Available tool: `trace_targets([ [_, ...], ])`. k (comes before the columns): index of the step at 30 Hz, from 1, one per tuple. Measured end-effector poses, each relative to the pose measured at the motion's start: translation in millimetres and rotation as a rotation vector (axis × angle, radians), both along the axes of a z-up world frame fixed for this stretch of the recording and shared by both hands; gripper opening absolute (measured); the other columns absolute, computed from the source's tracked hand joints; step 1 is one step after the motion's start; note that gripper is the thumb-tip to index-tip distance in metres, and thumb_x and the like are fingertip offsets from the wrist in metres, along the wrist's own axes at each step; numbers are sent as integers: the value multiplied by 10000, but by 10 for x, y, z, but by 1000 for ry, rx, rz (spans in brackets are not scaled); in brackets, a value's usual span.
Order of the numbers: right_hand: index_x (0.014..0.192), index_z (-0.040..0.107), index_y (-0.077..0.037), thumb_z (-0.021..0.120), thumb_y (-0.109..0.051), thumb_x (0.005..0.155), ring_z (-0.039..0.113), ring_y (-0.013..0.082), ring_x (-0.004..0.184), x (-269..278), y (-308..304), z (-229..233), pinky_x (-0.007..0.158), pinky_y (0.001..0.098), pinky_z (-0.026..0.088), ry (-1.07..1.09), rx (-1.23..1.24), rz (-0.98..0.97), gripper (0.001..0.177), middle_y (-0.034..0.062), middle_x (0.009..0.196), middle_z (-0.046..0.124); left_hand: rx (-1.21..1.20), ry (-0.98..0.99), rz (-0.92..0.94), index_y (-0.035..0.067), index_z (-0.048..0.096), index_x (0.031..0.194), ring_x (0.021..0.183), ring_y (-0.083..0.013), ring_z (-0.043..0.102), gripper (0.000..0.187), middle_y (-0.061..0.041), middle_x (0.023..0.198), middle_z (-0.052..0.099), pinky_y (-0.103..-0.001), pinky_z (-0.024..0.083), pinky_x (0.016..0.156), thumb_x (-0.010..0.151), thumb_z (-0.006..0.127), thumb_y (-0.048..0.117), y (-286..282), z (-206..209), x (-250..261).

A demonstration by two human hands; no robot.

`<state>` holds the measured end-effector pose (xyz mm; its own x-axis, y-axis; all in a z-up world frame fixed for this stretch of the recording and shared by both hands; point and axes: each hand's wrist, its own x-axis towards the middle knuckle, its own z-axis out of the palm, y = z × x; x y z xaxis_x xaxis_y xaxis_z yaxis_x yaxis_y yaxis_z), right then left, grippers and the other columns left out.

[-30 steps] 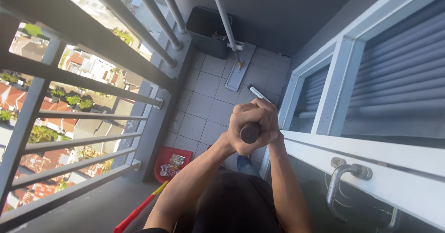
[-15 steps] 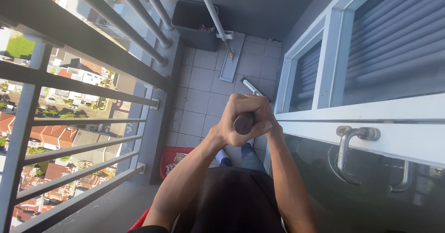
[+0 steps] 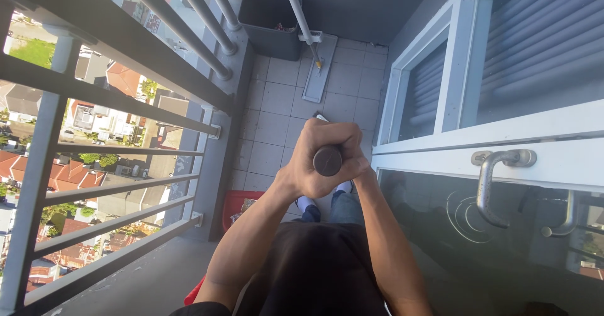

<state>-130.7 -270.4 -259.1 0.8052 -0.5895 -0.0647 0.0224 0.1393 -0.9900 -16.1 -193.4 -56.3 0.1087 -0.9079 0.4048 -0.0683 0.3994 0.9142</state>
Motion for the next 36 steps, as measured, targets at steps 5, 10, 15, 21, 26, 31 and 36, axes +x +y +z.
trace_targets([
  [5, 1044, 571, -86, 582, -257, 1031, 601, 56, 907, 11, -3, -118, 774, 282, 539, 25, -22, 24, 172, -15, 978, 582, 20, -3, 39, 100, 379, 650, 487, -114, 417, 324, -2, 570, 394, -302, 294, 496, 779, 675, 69, 78, 118, 21],
  [10, 1054, 568, -79, 607, -251, 1002, 602, 70, 911, -24, 14, -71, 768, 289, 540, 25, -120, 59, 183, -10, 984, 579, 75, 8, 65, 110, 376, 654, 485, -103, 421, 343, 12, 559, 403, -302, 290, 482, 788, 689, 77, 94, 239, -22],
  [15, 1065, 565, -73, 633, -244, 973, 604, 83, 916, -41, -49, 10, 761, 296, 542, 14, -219, 93, 206, -4, 990, 576, 32, -1, 64, 110, 390, 665, 474, -101, 432, 337, 14, 551, 408, -296, 297, 483, 815, 688, 65, 91, 246, -91],
  [21, 1078, 562, -65, 663, -236, 939, 606, 99, 921, -64, -59, 101, 754, 305, 544, -5, -322, 115, 243, 2, 998, 572, -107, 18, 60, 102, 450, 663, 457, -112, 481, 276, 4, 551, 460, -275, 318, 447, 811, 677, 49, 137, 276, -205],
  [26, 1088, 559, -58, 688, -230, 910, 608, 113, 925, -160, -108, 275, 747, 313, 545, -17, -422, 112, 279, 7, 1004, 569, -151, 24, -14, 90, 465, 663, 416, -127, 492, 269, -13, 554, 443, -275, 326, 451, 790, 697, 42, 168, 311, -201],
  [31, 1099, 556, -52, 714, -223, 881, 609, 126, 930, -210, -79, 434, 741, 320, 547, -34, -508, 118, 319, 12, 1011, 566, -115, 127, -119, 72, 526, 746, 551, -153, 612, 198, -61, 681, 587, -284, 438, 537, 824, 706, 50, 201, 373, -182],
  [36, 1157, 517, -51, 707, -194, 921, 599, 147, 957, -191, -97, 688, 765, 329, 548, -95, -518, 65, 335, 14, 1050, 524, -117, 113, 168, 93, 479, 775, 591, -125, 559, 220, -23, 678, 543, -273, 409, 535, 829, 689, 51, 88, 243, -299],
])
